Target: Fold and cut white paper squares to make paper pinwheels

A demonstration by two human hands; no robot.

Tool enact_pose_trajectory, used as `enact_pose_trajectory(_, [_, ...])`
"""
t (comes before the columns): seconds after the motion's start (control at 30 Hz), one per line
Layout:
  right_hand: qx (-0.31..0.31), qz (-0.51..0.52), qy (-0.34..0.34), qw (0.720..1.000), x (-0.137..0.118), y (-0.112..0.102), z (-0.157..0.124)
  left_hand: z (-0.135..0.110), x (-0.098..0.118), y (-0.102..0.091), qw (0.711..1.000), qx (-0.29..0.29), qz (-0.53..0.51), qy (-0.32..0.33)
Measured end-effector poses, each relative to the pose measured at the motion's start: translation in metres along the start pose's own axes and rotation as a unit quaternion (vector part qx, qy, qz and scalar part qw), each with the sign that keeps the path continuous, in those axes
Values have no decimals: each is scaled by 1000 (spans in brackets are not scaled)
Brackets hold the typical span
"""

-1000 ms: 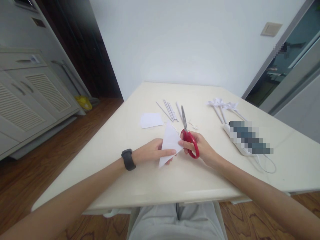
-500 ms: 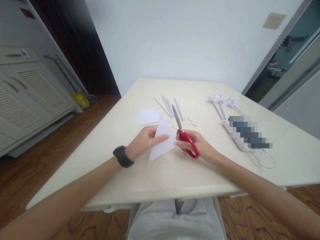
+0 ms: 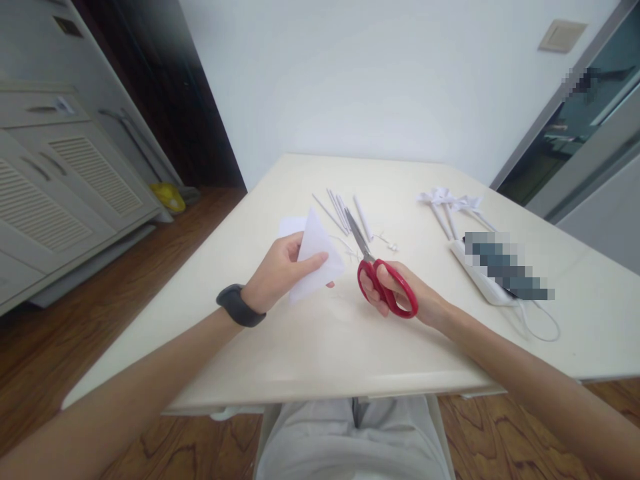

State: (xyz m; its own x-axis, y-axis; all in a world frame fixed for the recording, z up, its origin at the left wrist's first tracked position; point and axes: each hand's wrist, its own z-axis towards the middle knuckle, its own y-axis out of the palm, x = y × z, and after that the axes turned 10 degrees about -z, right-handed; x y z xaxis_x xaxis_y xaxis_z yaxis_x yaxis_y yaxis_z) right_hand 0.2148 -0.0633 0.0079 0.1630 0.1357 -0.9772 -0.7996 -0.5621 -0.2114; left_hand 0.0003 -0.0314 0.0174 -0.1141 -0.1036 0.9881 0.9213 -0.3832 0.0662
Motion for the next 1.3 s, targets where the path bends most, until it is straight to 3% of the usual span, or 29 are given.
enact_pose_trajectory(0.17, [-10, 0, 5, 1000, -1, 1, 2, 4, 2, -1, 999, 29, 0, 32])
enact_pose_trajectory(0.4, [49, -149, 64, 986, 12, 5, 5, 6, 1, -2, 999, 41, -1, 33])
enact_pose_trajectory(0.9, [83, -87, 16, 993, 3, 6, 5, 6, -6, -2, 998, 46, -23, 27])
enact_pose_trajectory(1.03, [106, -151, 21, 983, 7, 4, 9, 6, -7, -2, 997, 13, -70, 9])
enact_pose_trajectory(1.17, [153, -263, 18, 952, 18, 4, 12, 5, -7, 1, 994, -62, -87, -37])
enact_pose_trajectory(1.3, [166, -302, 5, 939, 24, 6, 13, 3, -8, 4, 989, -116, -75, -54])
